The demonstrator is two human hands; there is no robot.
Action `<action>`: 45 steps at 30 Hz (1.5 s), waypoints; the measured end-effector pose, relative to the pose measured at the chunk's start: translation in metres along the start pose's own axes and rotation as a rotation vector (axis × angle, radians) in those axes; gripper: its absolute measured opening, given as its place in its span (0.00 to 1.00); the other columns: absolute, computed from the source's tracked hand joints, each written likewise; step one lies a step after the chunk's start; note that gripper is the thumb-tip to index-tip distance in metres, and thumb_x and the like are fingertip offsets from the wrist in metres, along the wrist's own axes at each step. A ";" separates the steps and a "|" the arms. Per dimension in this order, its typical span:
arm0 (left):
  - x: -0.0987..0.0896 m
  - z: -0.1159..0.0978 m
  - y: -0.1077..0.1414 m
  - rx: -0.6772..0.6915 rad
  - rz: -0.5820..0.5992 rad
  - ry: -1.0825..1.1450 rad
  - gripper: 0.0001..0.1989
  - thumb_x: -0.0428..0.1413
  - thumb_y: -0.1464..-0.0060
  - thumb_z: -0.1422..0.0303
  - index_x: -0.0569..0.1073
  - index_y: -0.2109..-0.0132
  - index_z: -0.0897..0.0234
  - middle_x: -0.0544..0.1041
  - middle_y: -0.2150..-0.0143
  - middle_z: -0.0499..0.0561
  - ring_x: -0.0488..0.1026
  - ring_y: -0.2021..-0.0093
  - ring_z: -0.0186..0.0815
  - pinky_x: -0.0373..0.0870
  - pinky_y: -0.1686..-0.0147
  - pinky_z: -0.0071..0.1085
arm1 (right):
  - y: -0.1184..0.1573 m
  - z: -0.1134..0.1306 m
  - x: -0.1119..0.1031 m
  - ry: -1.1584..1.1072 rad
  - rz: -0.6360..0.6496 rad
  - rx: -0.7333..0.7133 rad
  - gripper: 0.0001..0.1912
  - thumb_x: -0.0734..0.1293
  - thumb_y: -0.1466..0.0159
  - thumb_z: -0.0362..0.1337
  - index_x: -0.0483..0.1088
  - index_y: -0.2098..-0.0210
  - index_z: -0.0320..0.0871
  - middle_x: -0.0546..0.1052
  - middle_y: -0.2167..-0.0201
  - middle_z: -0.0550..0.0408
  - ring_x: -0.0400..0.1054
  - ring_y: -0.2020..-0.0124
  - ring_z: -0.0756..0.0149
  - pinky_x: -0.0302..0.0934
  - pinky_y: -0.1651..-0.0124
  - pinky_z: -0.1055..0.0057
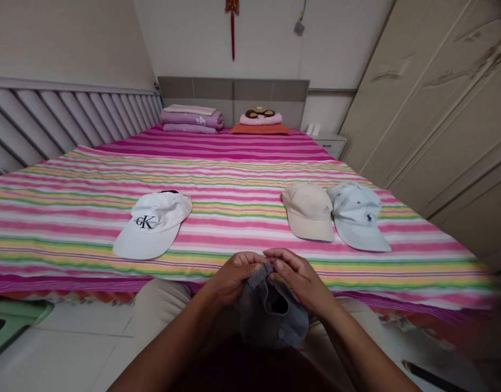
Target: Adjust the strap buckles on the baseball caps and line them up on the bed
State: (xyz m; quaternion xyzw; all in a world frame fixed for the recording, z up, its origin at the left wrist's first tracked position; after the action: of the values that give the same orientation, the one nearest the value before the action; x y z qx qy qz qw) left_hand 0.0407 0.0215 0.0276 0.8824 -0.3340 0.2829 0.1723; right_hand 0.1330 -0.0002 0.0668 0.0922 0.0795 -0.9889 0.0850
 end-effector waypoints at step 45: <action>-0.012 0.002 0.006 -0.239 0.268 -0.222 0.15 0.64 0.66 0.63 0.75 0.70 0.69 0.74 0.76 0.50 0.70 0.75 0.33 0.63 0.70 0.29 | -0.009 0.023 -0.015 -0.160 -0.030 0.074 0.11 0.66 0.46 0.41 0.68 0.65 0.41 0.62 0.82 0.64 0.54 0.84 0.76 0.50 0.82 0.78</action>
State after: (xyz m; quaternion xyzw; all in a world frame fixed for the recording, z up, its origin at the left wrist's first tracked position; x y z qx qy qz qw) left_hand 0.0299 0.0223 0.0195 0.8293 -0.4963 0.1627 0.1988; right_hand 0.1415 0.0073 0.0934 0.0150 0.0371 -0.9965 0.0730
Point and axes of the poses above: each hand's wrist, its own y-axis away from the middle knuckle, its own x-axis out of the palm, z = x × y, the point moved 8 cm from there along -y, towards the middle knuckle
